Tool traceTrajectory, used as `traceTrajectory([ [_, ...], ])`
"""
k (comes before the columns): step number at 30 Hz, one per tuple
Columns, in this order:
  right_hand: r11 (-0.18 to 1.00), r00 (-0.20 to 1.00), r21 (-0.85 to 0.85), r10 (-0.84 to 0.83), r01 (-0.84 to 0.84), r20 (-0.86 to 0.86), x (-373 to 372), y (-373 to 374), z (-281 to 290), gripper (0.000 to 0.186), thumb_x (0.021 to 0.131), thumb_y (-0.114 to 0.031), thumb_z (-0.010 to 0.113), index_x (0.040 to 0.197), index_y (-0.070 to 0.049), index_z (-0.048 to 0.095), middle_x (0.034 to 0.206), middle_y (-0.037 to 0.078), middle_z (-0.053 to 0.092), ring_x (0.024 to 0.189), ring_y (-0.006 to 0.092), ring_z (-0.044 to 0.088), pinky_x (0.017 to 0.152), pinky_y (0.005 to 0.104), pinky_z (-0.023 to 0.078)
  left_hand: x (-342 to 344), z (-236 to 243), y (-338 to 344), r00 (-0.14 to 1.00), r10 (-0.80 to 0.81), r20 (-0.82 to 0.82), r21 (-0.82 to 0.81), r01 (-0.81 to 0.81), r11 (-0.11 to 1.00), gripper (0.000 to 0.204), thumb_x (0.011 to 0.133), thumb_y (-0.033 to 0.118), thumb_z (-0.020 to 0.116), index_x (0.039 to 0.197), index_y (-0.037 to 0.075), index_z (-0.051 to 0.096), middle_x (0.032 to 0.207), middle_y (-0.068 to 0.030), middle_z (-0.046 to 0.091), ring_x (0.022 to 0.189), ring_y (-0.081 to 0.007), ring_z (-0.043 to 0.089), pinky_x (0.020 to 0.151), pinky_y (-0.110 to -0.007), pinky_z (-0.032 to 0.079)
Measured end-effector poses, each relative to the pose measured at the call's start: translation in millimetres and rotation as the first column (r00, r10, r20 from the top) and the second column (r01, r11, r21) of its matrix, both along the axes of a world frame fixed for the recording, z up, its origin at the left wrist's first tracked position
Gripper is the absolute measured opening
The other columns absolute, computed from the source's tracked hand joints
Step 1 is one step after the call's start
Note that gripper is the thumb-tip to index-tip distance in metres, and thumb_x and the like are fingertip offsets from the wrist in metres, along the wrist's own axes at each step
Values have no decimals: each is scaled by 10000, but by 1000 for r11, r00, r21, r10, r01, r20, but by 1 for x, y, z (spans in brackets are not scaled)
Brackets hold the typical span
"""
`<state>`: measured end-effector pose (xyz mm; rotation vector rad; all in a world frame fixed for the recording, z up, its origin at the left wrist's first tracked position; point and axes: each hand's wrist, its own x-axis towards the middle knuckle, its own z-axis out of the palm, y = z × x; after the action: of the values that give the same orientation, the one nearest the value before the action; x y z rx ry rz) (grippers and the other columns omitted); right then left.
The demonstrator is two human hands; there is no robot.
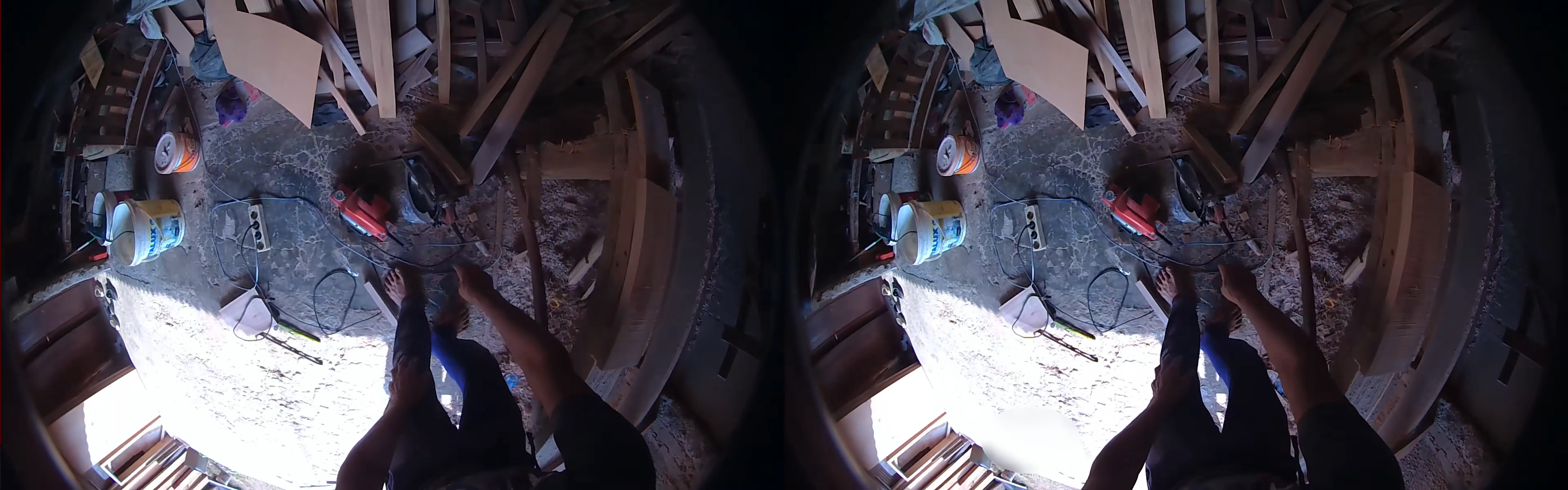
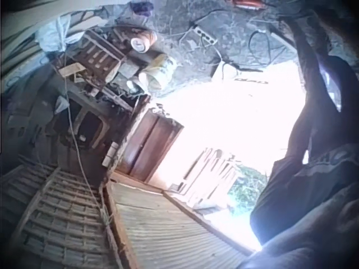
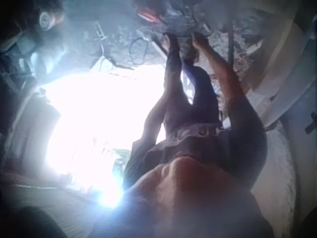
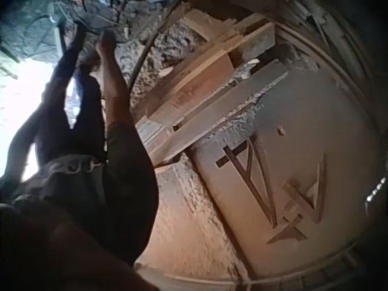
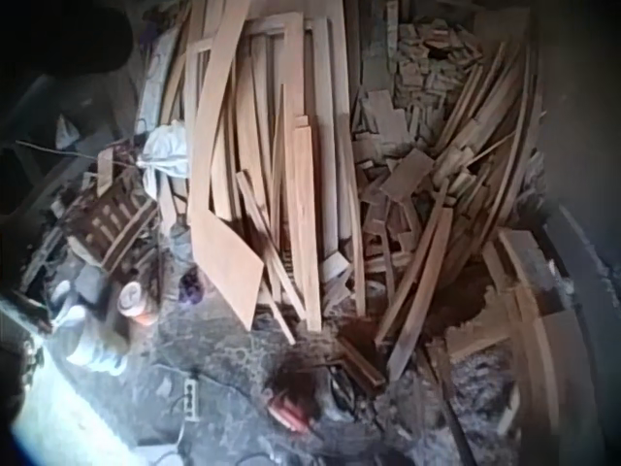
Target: The person uses a handheld circular saw to cut several pieces of light-colored wood in a cluttered workshop. They repeatedly pick up planks, position them on a makeshift support, cut them, and then move the cut pieces aside.
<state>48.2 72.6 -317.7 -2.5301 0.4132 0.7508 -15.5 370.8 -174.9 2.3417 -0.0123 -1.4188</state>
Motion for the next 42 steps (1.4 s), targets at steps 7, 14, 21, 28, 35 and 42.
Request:
traceTrajectory([
  [7, 913, 992, -402, -105, 72, -62, 47, -51, -99, 473, 846, -161, 671, 1307, -158, 561, 1128, 154, 635, 1043, 373, 636, 845, 515, 549, 42, -1, -15, 998, 16, -58, 134, -8, 991, 354, 931, 300, 608, 1252, 154, 644, 1430, -142, 516, 1311, -423, 481, 1047, -567, 440],
  [14, 972, 952, -226, -8, -64, -305, 2, -46, -112, 262, 894, -204, 643, 1142, -123, 618, 1004, 132, 680, 931, 350, 683, 766, 523, 548, 35, -7, 0, 998, 53, -44, 87, -49, 995, 287, 926, 299, 598, 1177, 177, 668, 1390, -125, 536, 1298, -417, 479, 1040, -574, 430],
  [21, 458, 602, 392, -558, 798, -572, -32, 113, -67, 198, 961, -226, 635, 1024, -42, 597, 803, 91, 684, 567, 211, 695, 530, 383, 587, 33, -1, 10, 994, 50, -98, 97, -41, 994, 313, 916, 304, 602, 1196, 174, 655, 1392, -123, 515, 1289, -427, 480, 1038, -569, 430],
  [28, 159, 697, 869, -670, 469, -254, 234, 311, -42, 213, 952, -131, 580, 1119, -7, 623, 1000, 145, 697, 956, 268, 705, 814, 404, 575, 46, -1, 17, 991, 63, -118, 82, -53, 995, 412, 927, 403, 605, 1273, 181, 638, 1477, -151, 469, 1342, -413, 457, 1067, -529, 429],
  [35, 942, 960, 333, -51, -45, 274, 168, 189, -58, 143, 842, -153, 624, 927, -39, 625, 903, 212, 645, 870, 387, 665, 770, 486, 535, 66, -10, 31, 984, 124, -128, 166, -102, 981, 394, 949, 409, 566, 1236, 163, 675, 1348, -149, 610, 1274, -413, 529, 1052, -536, 444],
  [42, 743, 792, -549, 570, -383, 219, 45, 12, -185, 194, 898, -150, 592, 1039, -30, 649, 1131, 188, 632, 1071, 352, 610, 924, 437, 516, 87, -13, 28, 988, 107, -108, 132, -92, 987, 371, 941, 358, 592, 1237, 151, 675, 1363, -122, 613, 1300, -370, 513, 1098, -502, 410],
])
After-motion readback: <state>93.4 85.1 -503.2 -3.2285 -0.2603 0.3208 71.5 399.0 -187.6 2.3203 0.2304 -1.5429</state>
